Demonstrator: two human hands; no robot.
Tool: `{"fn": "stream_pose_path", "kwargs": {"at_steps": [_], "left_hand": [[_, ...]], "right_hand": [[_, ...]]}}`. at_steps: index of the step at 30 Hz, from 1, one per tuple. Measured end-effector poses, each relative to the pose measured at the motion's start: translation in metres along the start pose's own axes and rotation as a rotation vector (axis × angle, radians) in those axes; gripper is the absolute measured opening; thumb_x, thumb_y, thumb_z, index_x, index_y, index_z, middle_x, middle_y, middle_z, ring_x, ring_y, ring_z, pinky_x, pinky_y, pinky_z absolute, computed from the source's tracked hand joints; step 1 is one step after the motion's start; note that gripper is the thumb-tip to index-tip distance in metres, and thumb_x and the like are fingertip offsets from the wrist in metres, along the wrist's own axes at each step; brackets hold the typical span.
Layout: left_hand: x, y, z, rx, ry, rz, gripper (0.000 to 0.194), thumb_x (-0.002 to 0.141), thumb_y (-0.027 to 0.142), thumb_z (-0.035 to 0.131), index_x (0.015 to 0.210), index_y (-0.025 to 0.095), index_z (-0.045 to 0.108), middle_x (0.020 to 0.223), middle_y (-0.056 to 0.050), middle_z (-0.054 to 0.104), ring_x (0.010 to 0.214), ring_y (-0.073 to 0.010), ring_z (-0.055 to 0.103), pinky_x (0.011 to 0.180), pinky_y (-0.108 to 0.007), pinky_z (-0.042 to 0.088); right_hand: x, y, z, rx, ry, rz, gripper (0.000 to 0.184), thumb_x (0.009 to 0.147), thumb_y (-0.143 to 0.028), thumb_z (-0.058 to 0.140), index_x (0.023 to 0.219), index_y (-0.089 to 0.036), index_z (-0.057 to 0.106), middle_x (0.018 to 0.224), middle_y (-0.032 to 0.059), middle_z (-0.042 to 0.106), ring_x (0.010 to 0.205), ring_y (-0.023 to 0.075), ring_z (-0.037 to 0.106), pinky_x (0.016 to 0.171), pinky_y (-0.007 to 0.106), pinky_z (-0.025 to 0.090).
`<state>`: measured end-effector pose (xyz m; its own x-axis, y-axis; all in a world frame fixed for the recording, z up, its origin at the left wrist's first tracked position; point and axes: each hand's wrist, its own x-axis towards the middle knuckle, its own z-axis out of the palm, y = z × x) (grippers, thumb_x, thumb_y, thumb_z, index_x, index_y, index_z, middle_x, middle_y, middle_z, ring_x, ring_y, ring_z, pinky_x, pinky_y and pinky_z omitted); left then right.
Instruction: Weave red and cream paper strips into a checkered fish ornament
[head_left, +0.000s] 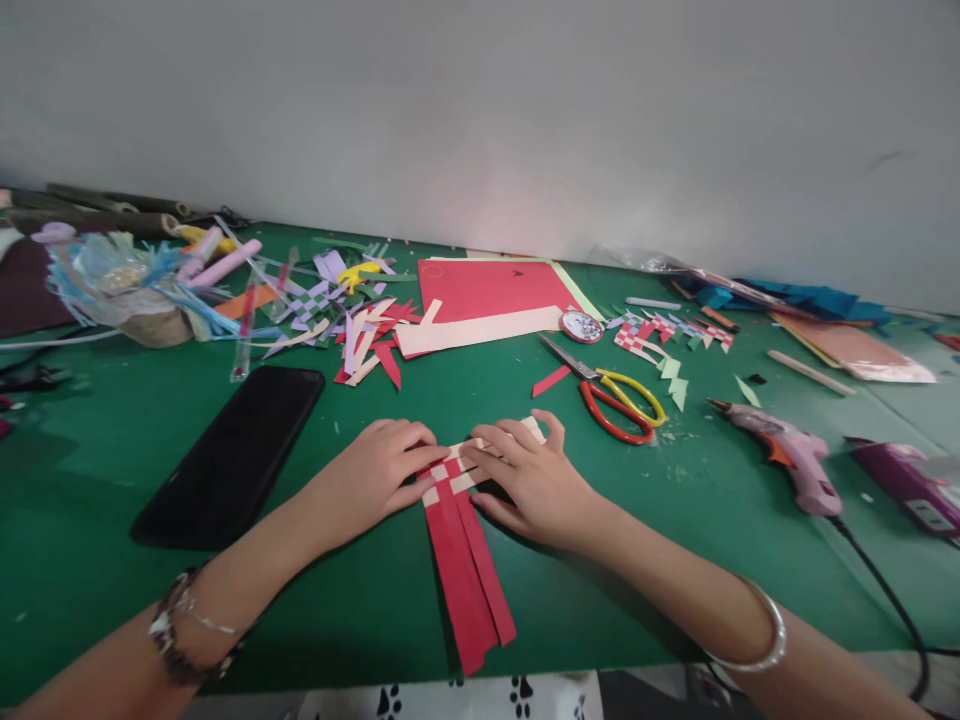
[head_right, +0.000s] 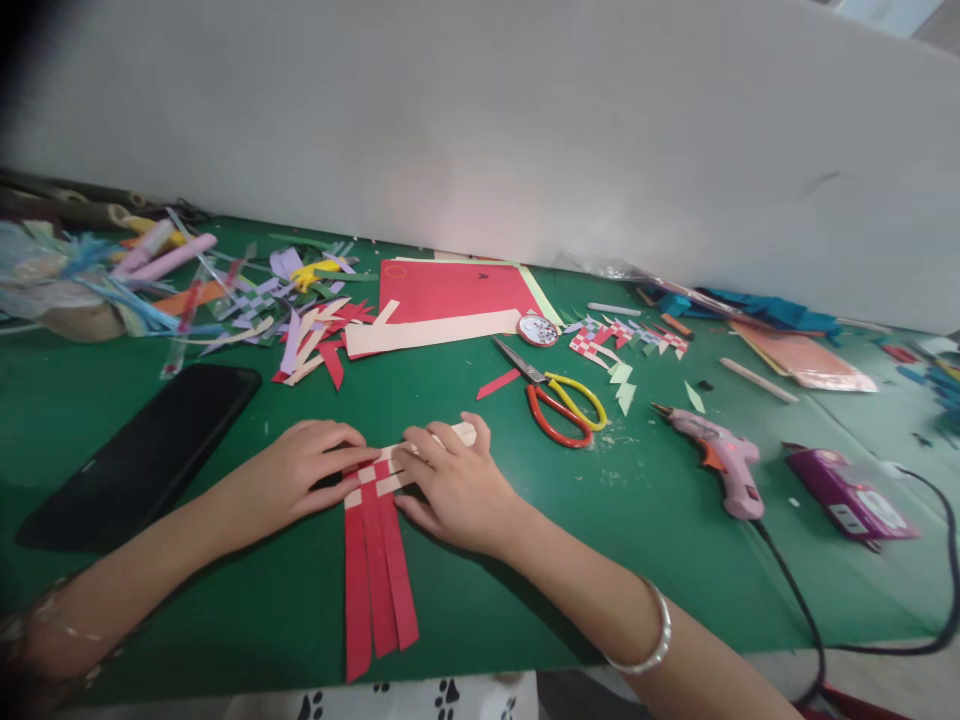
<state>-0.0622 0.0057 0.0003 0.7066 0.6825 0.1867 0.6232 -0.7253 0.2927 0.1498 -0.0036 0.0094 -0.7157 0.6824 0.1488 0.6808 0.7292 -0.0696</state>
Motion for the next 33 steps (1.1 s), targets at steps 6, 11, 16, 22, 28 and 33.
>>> {"fn": "stream_pose_path", "kwargs": {"at_steps": [6,11,16,22,28,33], "left_hand": [[0.000,0.000,0.000,-0.005,0.007,-0.011,0.023,0.085,0.023,0.045,0.103,0.017,0.059,0.087,-0.005,0.058,0.081,-0.0174,0.053,0.073,-0.031,0.040],[0.000,0.000,0.001,-0.010,0.020,-0.006,0.024,0.087,0.024,0.042,0.102,0.017,0.059,0.086,-0.005,0.058,0.080,-0.0170,0.053,0.073,-0.031,0.039],[-0.001,-0.001,0.003,-0.009,0.038,-0.005,0.024,0.087,0.025,0.041,0.102,0.018,0.059,0.086,-0.004,0.058,0.079,-0.0163,0.053,0.072,-0.029,0.039],[0.000,-0.002,0.003,-0.011,0.018,0.009,0.025,0.087,0.023,0.041,0.103,0.015,0.059,0.087,-0.006,0.058,0.080,-0.0174,0.053,0.072,-0.031,0.039],[-0.001,-0.002,0.003,-0.026,0.013,-0.012,0.026,0.088,0.025,0.039,0.103,0.017,0.058,0.088,-0.006,0.058,0.081,-0.0176,0.053,0.072,-0.031,0.040],[-0.001,-0.002,0.004,-0.046,0.018,-0.017,0.025,0.088,0.025,0.039,0.103,0.018,0.058,0.089,-0.005,0.058,0.081,-0.0173,0.053,0.073,-0.031,0.040]], "right_hand": [[-0.001,0.002,-0.001,-0.033,0.000,0.026,0.033,0.083,-0.039,0.040,0.107,-0.019,0.053,0.112,0.0083,0.055,0.101,0.0226,0.043,0.093,0.046,0.010],[-0.002,0.003,0.000,-0.046,0.020,0.021,0.032,0.083,-0.039,0.040,0.105,-0.019,0.053,0.110,0.0072,0.056,0.101,0.0219,0.044,0.093,0.045,0.009],[-0.008,0.010,0.000,-0.065,0.026,0.057,0.033,0.082,-0.041,0.043,0.105,-0.020,0.053,0.110,0.0071,0.056,0.102,0.0225,0.045,0.092,0.046,0.010],[-0.013,0.018,-0.003,-0.061,0.051,0.094,0.029,0.081,-0.039,0.044,0.101,-0.020,0.055,0.106,0.0053,0.059,0.101,0.0217,0.047,0.092,0.045,0.009],[-0.015,0.021,-0.005,-0.068,0.072,0.128,0.028,0.080,-0.040,0.046,0.098,-0.021,0.056,0.104,0.0059,0.060,0.099,0.0216,0.048,0.091,0.045,0.011],[-0.016,0.024,-0.005,-0.097,0.072,0.159,0.029,0.077,-0.041,0.048,0.096,-0.020,0.056,0.104,0.0058,0.060,0.099,0.0224,0.048,0.091,0.044,0.012]]}}
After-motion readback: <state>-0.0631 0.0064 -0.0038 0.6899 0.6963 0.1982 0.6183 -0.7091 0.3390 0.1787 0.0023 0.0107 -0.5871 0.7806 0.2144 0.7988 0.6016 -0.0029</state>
